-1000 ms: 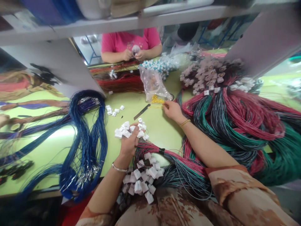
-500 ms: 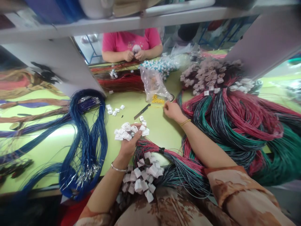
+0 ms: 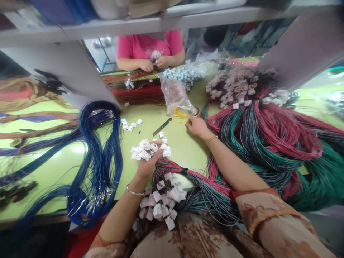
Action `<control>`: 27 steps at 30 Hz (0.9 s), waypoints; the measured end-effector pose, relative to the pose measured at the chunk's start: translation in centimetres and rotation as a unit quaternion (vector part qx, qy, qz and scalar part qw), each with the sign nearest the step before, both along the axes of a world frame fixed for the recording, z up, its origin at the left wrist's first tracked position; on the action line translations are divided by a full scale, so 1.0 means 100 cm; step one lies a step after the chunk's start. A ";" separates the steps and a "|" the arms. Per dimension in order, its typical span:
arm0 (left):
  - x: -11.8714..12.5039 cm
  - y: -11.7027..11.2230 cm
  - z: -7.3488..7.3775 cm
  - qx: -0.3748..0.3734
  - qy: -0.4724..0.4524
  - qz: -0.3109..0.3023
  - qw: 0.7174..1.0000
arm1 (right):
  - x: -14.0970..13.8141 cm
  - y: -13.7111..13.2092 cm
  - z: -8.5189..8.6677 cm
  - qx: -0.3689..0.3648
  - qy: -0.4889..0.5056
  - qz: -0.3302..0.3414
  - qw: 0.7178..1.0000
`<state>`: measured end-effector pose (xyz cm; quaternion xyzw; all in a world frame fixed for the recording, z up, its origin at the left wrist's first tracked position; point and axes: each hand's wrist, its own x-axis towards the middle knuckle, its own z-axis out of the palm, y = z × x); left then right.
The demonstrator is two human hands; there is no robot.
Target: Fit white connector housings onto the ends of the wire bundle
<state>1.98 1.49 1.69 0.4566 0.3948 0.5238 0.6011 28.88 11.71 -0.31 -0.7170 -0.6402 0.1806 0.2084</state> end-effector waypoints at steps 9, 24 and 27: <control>-0.001 0.001 -0.004 0.000 0.009 0.004 1.000 | -0.031 -0.021 0.022 -0.085 0.561 0.040 0.823; 0.001 0.002 -0.004 -0.034 -0.037 0.017 0.999 | -0.078 -0.073 0.062 0.046 0.417 0.255 0.871; -0.002 0.002 -0.007 -0.025 -0.016 0.020 0.999 | -0.083 -0.082 0.068 0.167 0.281 0.284 0.901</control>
